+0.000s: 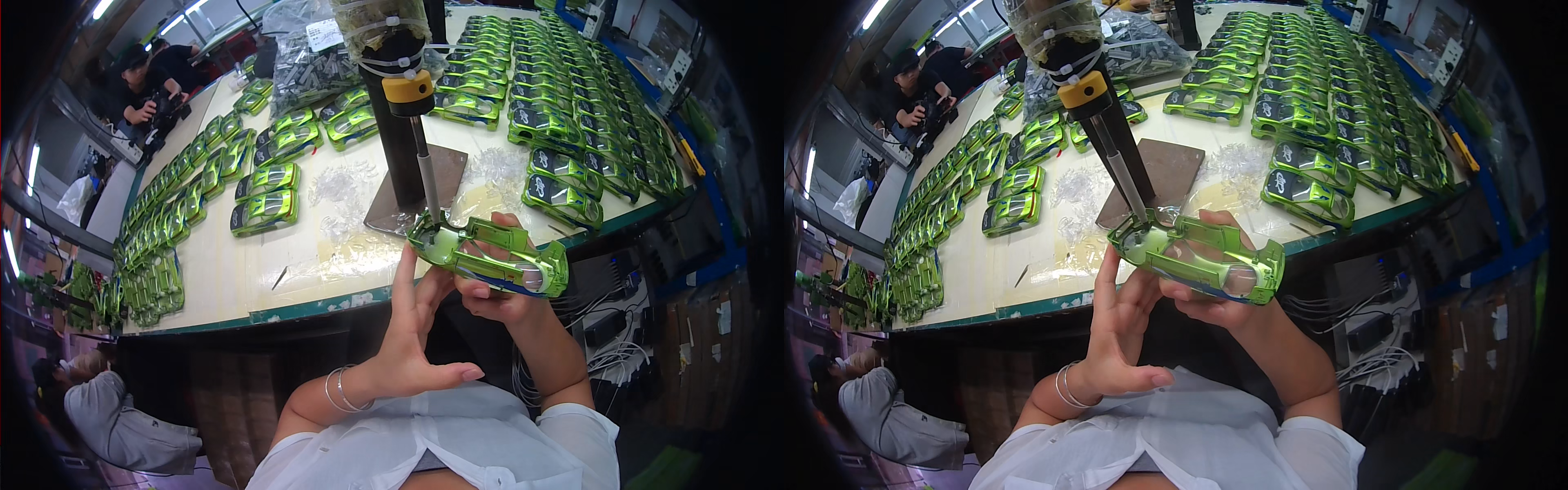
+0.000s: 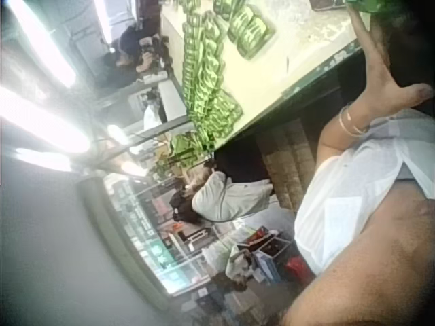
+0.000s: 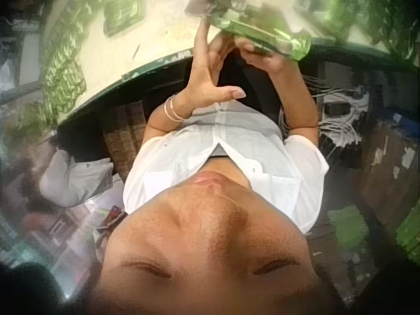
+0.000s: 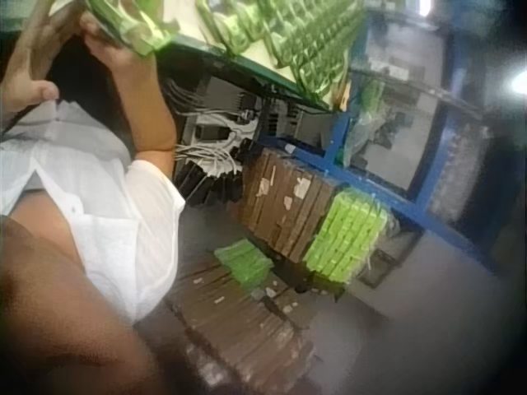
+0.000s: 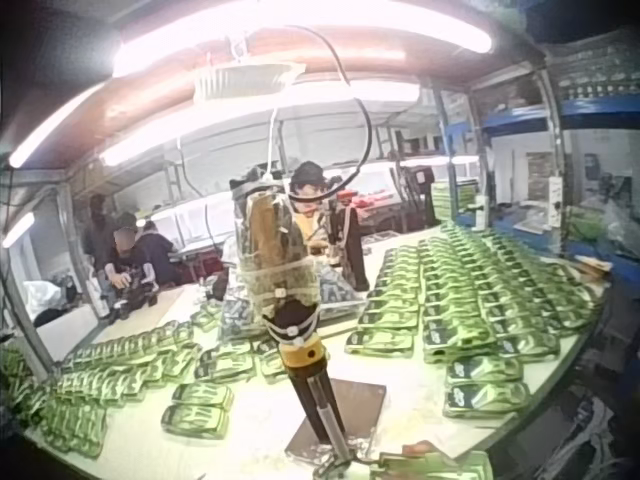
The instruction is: The person assembles toy car bodies by inserting clear window pieces into the car frames, securing them using an electric screwdriver, and placing the assembled cars onto the table.
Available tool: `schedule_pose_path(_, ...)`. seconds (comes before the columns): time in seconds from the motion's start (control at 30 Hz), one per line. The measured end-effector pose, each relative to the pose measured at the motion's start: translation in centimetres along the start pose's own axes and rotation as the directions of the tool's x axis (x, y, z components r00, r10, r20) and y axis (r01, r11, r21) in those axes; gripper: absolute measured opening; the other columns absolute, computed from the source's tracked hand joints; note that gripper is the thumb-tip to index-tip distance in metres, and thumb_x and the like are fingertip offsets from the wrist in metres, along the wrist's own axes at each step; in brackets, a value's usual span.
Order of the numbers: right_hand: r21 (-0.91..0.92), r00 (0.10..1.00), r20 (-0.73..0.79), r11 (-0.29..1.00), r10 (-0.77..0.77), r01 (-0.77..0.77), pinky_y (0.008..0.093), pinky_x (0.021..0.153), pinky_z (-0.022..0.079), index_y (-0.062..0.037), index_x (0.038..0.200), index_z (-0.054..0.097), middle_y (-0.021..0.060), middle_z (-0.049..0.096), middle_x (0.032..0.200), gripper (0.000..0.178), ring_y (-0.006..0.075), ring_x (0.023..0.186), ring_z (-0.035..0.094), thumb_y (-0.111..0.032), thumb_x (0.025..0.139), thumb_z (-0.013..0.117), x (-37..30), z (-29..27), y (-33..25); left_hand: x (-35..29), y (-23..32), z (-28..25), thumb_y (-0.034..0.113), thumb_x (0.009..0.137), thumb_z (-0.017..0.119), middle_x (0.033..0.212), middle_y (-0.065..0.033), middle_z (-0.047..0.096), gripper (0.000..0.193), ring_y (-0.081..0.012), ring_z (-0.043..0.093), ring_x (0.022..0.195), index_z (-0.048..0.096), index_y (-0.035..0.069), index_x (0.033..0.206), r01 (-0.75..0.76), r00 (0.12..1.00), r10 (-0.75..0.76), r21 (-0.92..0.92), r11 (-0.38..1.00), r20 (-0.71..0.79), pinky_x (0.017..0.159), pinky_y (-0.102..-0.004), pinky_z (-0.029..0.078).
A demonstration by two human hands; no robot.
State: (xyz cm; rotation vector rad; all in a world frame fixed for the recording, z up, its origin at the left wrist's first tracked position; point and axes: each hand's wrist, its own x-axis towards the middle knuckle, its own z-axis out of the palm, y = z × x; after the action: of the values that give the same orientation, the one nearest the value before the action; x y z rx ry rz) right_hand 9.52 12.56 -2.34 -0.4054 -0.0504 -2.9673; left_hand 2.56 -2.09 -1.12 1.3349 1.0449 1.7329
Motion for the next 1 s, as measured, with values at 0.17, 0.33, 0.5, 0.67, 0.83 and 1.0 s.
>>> schedule_pose_path(0.17,-0.018,0.998,-0.037,0.998,-0.057,0.056,0.0269,0.027,0.039,0.0015,0.104,0.047,0.0189,0.053,0.086,0.051,0.0275,0.062,0.050,-0.043,0.083,0.033,-0.1,0.2,0.1,0.1,0.0,0.0,0.016,0.063,0.072,0.130,-0.0250,0.018,0.117,-0.0317,0.021,0.123,-0.025,0.004,0.126,-0.015,1.000,0.015,0.003,1.000,0.019,0.100,-0.0414,0.014)
schedule_pose_path(0.33,-0.161,0.981,-0.168,0.985,-0.096,0.069,0.0264,0.028,0.042,-0.0011,0.106,0.047,0.0193,0.054,0.082,0.049,0.0273,0.056,0.052,-0.041,0.081,0.035,-0.3,0.5,0.1,-0.1,0.0,0.0,0.016,0.063,0.072,0.129,-0.0244,0.020,0.117,-0.0318,0.022,0.123,-0.026,0.004,0.126,-0.005,1.000,0.005,-0.004,1.000,0.020,0.100,-0.0413,0.014)
schedule_pose_path(0.5,-0.248,0.940,-0.293,0.963,-0.176,0.103,0.0284,0.032,0.046,-0.0061,0.110,0.045,0.0213,0.056,0.086,0.044,0.0312,0.057,0.059,-0.037,0.078,0.042,-0.2,0.8,0.6,-0.4,-0.1,-0.2,0.012,0.063,0.070,0.131,-0.0243,0.018,0.114,-0.0316,0.023,0.123,-0.024,0.005,0.127,0.011,1.000,-0.012,-0.074,0.997,-0.018,0.101,-0.0408,0.014)
schedule_pose_path(0.67,-0.331,0.910,-0.353,0.939,-0.217,0.096,0.0273,0.031,0.042,-0.0023,0.105,0.048,0.0202,0.056,0.077,0.047,0.0270,0.051,0.057,-0.040,0.079,0.037,-0.5,-0.1,1.1,-0.9,-1.0,-0.5,0.010,0.064,0.069,0.133,-0.0232,0.016,0.111,-0.0309,0.022,0.123,-0.020,0.006,0.129,0.083,0.993,-0.097,-0.200,0.976,-0.062,0.101,-0.0393,0.013)
schedule_pose_path(0.83,-0.311,0.887,-0.436,0.950,-0.154,0.012,0.0346,0.042,0.046,0.0012,0.103,0.049,0.0165,0.056,0.074,0.056,0.0273,0.053,0.056,-0.048,0.080,0.033,-1.1,-0.2,4.0,-3.1,-1.8,-1.7,0.015,0.066,0.070,0.130,-0.0198,0.025,0.104,-0.0283,0.031,0.117,-0.010,0.008,0.132,0.175,0.967,-0.227,-0.351,0.920,-0.115,0.099,-0.0374,0.018)
schedule_pose_path(1.0,-0.096,0.940,-0.338,0.995,-0.049,0.017,0.0416,0.069,0.049,-0.0012,0.119,0.036,0.0215,0.049,0.106,0.054,0.0361,0.085,0.055,-0.043,0.085,0.033,-2.0,-2.0,7.1,-5.2,-0.8,-3.0,0.030,0.069,0.067,0.122,-0.0135,0.036,0.090,-0.0157,0.043,0.084,0.007,0.008,0.133,0.227,0.917,-0.347,-0.460,0.859,-0.195,0.081,-0.0312,0.037)
